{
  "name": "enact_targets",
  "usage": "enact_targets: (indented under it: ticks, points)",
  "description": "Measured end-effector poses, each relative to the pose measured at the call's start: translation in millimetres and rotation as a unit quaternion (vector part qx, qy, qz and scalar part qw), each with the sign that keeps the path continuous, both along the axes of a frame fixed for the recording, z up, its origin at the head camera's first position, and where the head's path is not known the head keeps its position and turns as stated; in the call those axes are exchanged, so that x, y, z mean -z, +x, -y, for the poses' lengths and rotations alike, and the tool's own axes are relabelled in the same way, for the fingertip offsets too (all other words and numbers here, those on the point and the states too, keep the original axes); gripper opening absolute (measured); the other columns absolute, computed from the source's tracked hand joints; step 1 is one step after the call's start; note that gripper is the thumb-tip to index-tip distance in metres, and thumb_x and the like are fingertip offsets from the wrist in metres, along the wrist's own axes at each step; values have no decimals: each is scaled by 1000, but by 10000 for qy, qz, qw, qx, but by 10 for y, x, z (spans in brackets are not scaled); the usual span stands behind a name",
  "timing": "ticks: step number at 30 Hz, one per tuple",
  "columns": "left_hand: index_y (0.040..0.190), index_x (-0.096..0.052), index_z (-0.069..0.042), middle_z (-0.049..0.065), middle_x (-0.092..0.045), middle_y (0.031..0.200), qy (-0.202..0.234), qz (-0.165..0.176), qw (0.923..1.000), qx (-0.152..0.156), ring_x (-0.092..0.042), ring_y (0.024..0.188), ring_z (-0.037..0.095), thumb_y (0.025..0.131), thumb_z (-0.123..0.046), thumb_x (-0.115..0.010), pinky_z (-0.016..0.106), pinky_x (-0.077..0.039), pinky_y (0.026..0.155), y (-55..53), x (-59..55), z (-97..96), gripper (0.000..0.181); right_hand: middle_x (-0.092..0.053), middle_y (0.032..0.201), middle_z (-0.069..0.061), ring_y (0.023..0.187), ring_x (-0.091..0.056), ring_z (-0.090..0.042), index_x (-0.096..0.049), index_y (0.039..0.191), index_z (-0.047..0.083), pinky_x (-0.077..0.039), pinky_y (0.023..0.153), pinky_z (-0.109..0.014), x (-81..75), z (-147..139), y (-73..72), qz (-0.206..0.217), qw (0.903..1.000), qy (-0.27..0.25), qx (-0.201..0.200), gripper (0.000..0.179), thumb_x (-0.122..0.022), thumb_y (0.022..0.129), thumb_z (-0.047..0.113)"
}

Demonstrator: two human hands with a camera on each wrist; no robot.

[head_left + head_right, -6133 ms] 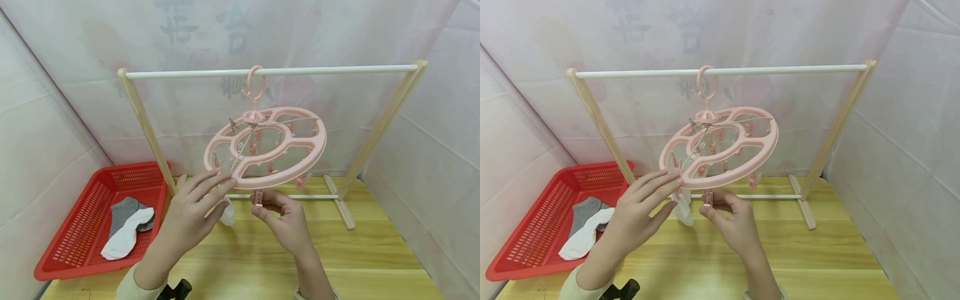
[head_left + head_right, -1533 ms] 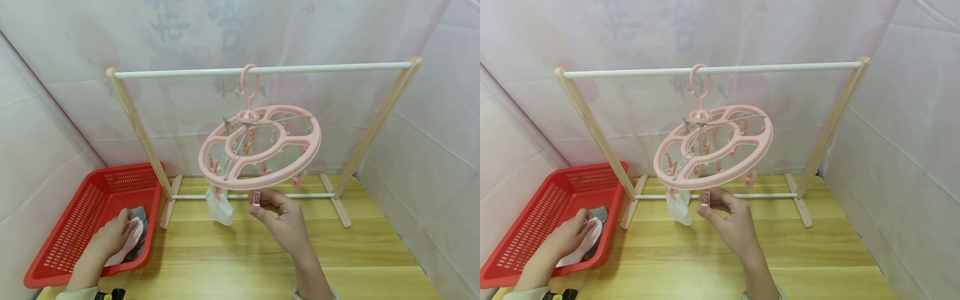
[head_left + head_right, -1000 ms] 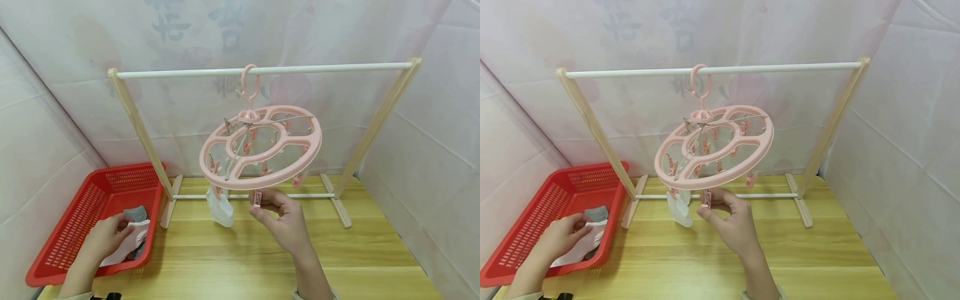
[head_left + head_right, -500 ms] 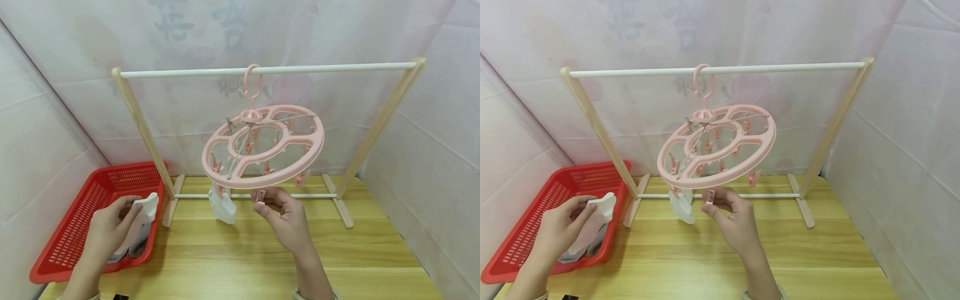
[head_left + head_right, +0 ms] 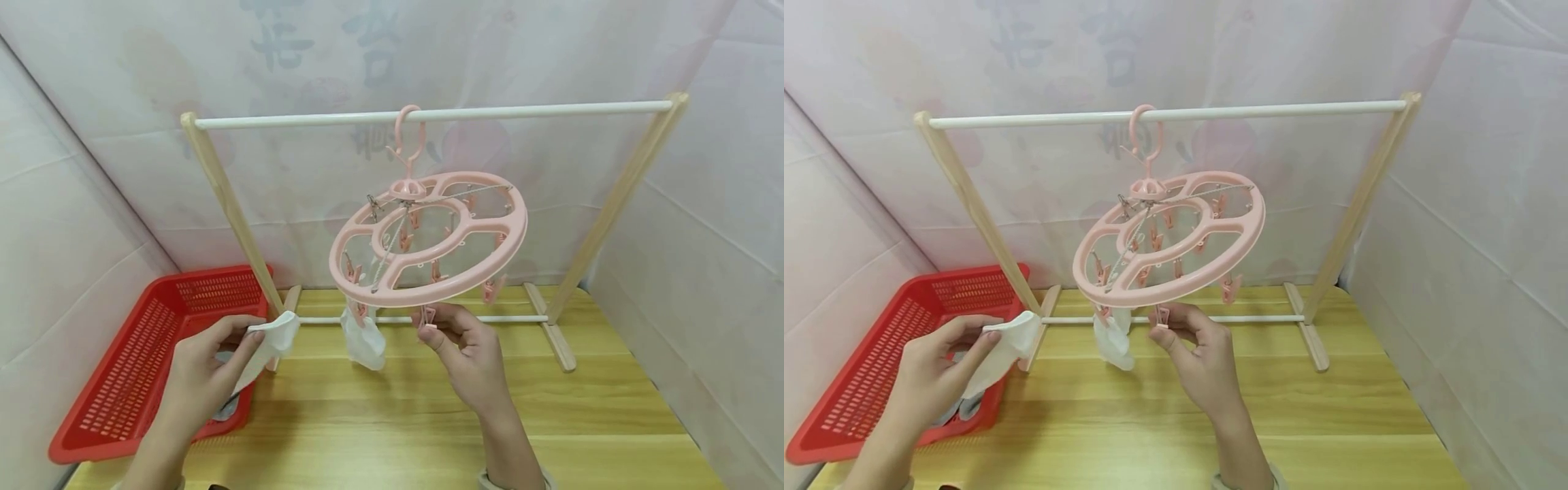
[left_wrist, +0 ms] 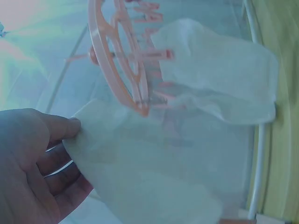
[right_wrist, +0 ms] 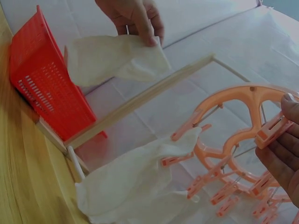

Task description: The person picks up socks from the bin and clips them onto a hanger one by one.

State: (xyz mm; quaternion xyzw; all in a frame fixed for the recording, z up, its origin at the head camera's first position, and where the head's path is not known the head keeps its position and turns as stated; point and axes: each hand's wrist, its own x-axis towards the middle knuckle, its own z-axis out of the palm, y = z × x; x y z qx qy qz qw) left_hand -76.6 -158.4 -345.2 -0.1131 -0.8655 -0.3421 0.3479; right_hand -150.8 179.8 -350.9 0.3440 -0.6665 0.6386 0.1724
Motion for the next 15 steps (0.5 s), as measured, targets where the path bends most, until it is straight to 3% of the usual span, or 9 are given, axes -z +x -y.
enact_targets:
  ticks: [4,9,15]
  points:
    - [103,-73,-16,-1,-75,87,85,-130,9991,395,-68,71,5,83,4,-77,12,-53,64,-6,-27,-100,29,-70,98,-19,83,-67,-14,-67,110,-5,-58,73,-24,-10,1,5,-10,9998,-181,5,20,-64,91,-10]
    - [105,-72,-14,-2,-75,91,185,69,9948,996,-68,72,8,85,5,-74,17,-55,61,-39,-4,-241,27,-71,96,-20,81,-68,-14,-67,108,-8,-58,70,-24,-23,3,2,-43,9990,-443,-33,18,-64,91,-9]
    - [105,-72,-15,-2,-75,94,340,242,9892,1405,-68,75,6,87,1,-73,18,-55,65,-103,53,-451,24,-71,94,-20,76,-66,-15,-65,106,-12,-56,66,-24,-9,19,-15,-289,9950,-889,-366,15,-60,92,-12]
